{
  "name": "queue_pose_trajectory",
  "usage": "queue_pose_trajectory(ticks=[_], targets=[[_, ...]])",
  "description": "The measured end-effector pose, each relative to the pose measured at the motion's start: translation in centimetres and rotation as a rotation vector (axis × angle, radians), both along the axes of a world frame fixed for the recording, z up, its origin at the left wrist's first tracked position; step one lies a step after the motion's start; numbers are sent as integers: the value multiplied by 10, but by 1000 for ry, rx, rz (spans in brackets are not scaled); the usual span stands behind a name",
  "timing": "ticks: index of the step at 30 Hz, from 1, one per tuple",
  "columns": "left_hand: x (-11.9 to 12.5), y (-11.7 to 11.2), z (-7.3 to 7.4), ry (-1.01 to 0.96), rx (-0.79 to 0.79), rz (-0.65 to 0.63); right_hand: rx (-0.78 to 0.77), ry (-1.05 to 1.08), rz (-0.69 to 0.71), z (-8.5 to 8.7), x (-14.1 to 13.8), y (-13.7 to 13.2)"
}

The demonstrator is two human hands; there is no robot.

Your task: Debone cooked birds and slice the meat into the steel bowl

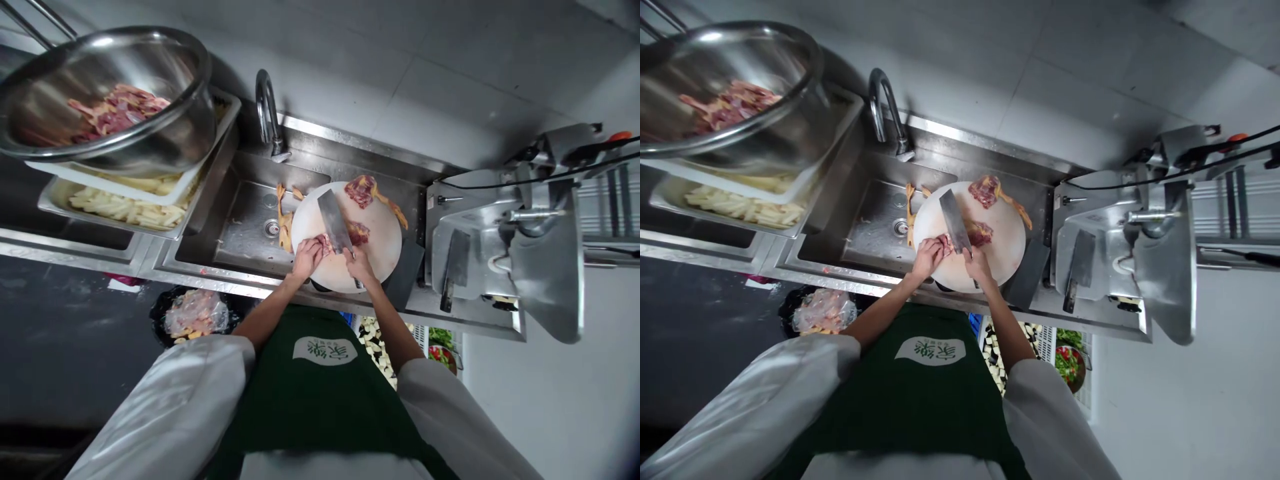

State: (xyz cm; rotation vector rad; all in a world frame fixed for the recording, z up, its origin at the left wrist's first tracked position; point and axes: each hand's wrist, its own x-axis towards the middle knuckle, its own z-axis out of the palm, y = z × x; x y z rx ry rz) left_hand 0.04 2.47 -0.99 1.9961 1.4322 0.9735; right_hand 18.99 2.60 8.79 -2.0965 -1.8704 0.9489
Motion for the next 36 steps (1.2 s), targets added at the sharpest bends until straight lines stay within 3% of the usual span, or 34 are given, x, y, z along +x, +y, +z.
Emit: queue_pose_trajectory(ticks=[3,6,9,11,13,16,22,27,33,36], targets=[[-6,-11,2,-92,24,84,112,-93,19,27,0,-1],[-18,-29,4,-183,65,331,302,-137,-2,53,-10,-9],[-24,-39,7,-195,74,480,334,-133,-2,52,-26,-21],[-21,-36,8,-167,47,403,156,-157,52,35,-37,-25],[-13,-28,9,-114,10,198,-23,-190,124,15,-44,-25],[0,-16,6,27,-28,-17,-77,-196,179,-6,-44,-18],[-1,-12,5,140,-30,-4,-102,-103,134,-13,7,-27],[-1,-4,14,144,-23,7,57,-9,-119,-15,62,-67],[44,45,18,223,-160,-16,101,41,-319,-15,87,-97],[55,57,15,300,-252,-66,89,58,-367,-19,89,-107]])
